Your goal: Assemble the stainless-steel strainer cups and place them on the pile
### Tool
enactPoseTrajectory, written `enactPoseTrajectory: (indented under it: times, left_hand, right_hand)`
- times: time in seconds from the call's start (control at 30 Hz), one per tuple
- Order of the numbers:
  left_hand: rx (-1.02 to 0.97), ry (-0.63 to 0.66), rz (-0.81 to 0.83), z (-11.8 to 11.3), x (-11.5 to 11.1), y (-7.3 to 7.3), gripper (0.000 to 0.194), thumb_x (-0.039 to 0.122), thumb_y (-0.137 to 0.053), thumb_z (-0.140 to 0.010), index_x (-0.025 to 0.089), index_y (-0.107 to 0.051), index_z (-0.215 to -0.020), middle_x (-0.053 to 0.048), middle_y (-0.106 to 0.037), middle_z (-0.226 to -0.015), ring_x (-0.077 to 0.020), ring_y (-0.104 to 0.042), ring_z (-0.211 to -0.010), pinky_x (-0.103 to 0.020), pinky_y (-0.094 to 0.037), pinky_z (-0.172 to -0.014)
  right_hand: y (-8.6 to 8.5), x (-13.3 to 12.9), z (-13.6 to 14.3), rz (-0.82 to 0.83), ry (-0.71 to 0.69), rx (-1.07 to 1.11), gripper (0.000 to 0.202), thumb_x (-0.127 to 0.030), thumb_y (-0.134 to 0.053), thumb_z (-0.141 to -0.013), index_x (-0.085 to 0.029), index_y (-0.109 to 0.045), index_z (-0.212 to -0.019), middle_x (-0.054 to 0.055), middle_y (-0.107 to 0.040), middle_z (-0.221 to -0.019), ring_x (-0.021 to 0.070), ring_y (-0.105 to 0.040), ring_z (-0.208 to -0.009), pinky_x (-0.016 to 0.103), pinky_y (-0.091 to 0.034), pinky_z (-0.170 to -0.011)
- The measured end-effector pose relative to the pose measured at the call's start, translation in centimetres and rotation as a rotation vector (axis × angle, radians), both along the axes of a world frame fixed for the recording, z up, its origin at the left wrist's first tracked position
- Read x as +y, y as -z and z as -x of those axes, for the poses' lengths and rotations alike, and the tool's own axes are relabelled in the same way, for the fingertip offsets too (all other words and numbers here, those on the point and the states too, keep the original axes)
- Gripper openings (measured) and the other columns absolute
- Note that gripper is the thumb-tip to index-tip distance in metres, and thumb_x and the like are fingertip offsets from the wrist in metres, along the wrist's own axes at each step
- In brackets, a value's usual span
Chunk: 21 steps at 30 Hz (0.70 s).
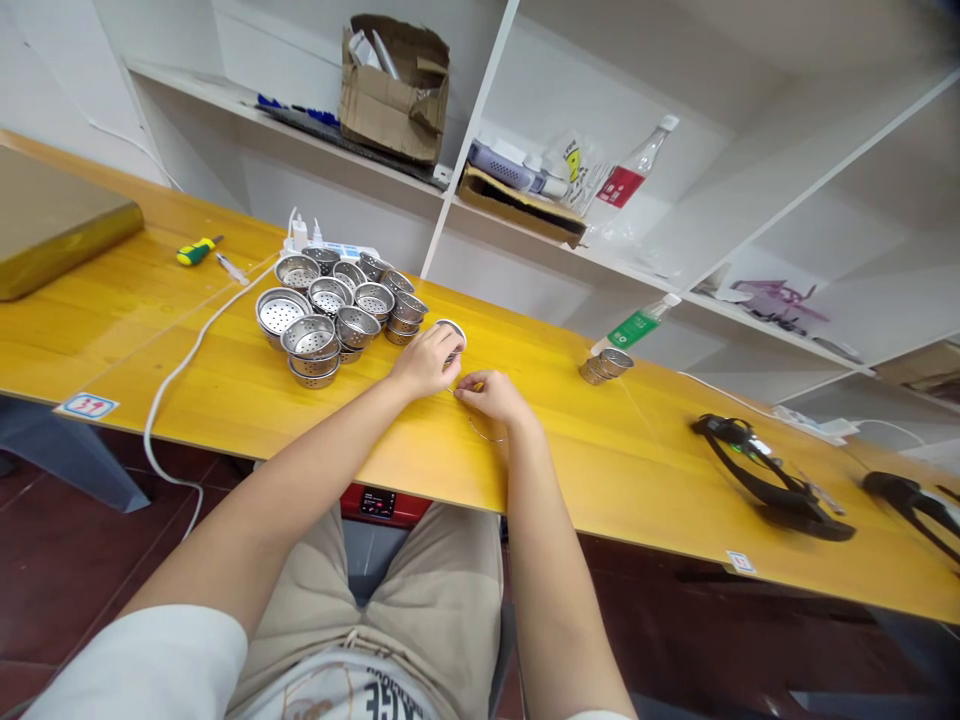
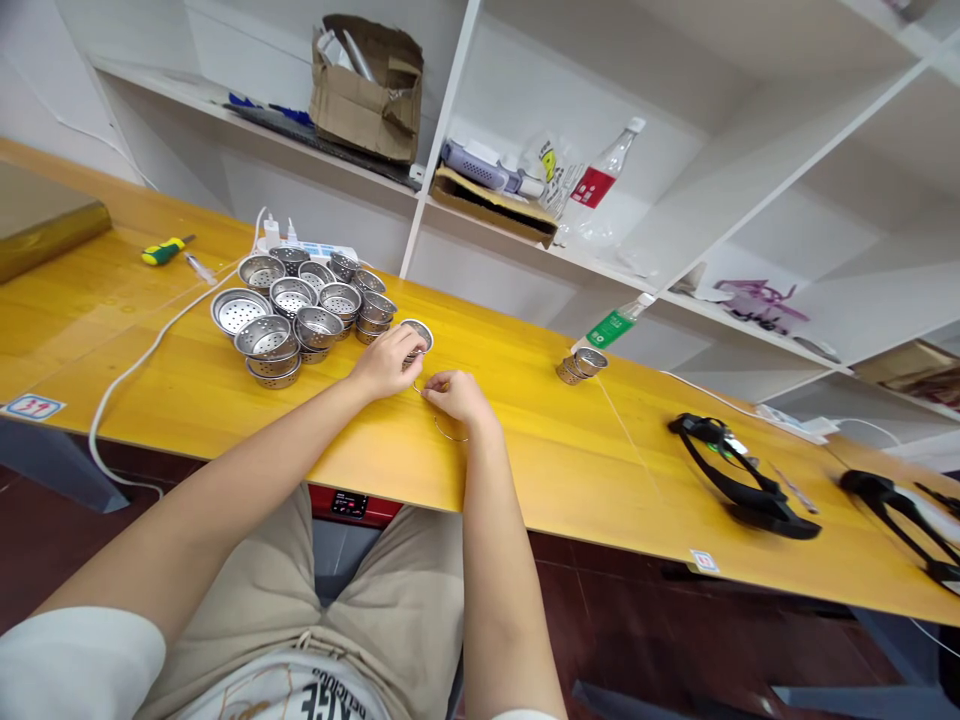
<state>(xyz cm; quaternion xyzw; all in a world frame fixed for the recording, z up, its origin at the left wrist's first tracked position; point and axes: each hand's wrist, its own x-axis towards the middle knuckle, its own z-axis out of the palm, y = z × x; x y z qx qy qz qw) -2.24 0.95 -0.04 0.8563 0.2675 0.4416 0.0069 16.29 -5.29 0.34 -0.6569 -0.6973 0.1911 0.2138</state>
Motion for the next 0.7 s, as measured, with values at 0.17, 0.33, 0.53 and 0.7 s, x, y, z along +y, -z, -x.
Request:
enactPoseTrajectory:
  times: [0.17,0.33,0.53,0.7]
  left_hand:
    - [-0.006,-0.012,0.005,0.1,0.0,0.0,0.01,0.014,-0.056,-0.09,0.02,-0.061,-0.098,-0.009,-0.068,-0.103,-0.0258,-0.062,-0.101,-0.04,-0.049,-0.09]
    - [-0.009,-0.019,0.014,0.0,0.1,0.1,0.01,0.014,-0.056,-0.09,0.021,-0.061,-0.097,-0.009,-0.068,-0.103,-0.0261,-0.061,-0.1,-0.041,-0.049,-0.089]
    - [-0.004,-0.021,0.017,0.1,0.2,0.2,0.011,0.014,-0.056,-0.09,0.021,-0.061,-0.097,-0.01,-0.067,-0.104,-0.0259,-0.061,-0.1,-0.04,-0.049,-0.09]
    - [-0.02,-0.041,0.011,0.2,0.4,0.3,0.01,0.014,-0.057,-0.09,0.02,-0.061,-0.097,-0.009,-0.067,-0.101,-0.0257,-0.061,-0.1,-0.04,-0.049,-0.089]
  right_hand:
    - [-0.7,-0.6,0.3,0.063,-0.031,-0.058,0.01,-0.017,-0.069,-0.076,-0.018,-0.078,-0.08,0.0,-0.076,-0.077,0.0145,-0.066,-0.073,0.023,-0.048,-0.073]
    - [-1.3,-1.0,1.4,0.036,-0.036,-0.29,0.013,-0.014,-0.068,-0.077,-0.02,-0.079,-0.082,0.005,-0.079,-0.085,0.0172,-0.069,-0.079,0.024,-0.048,-0.075]
    - [-2.6,-0.4,3.2,0.117,-0.068,-0.655,0.014,-0.021,-0.07,-0.08,-0.018,-0.081,-0.087,0.016,-0.079,-0.094,0.028,-0.073,-0.087,0.032,-0.05,-0.073]
    - [-2.7,0.0,2.5,0.145,-0.06,-0.755,0.02,-0.022,-0.069,-0.08,-0.015,-0.081,-0.094,0.019,-0.078,-0.097,0.029,-0.073,-0.086,0.032,-0.049,-0.068]
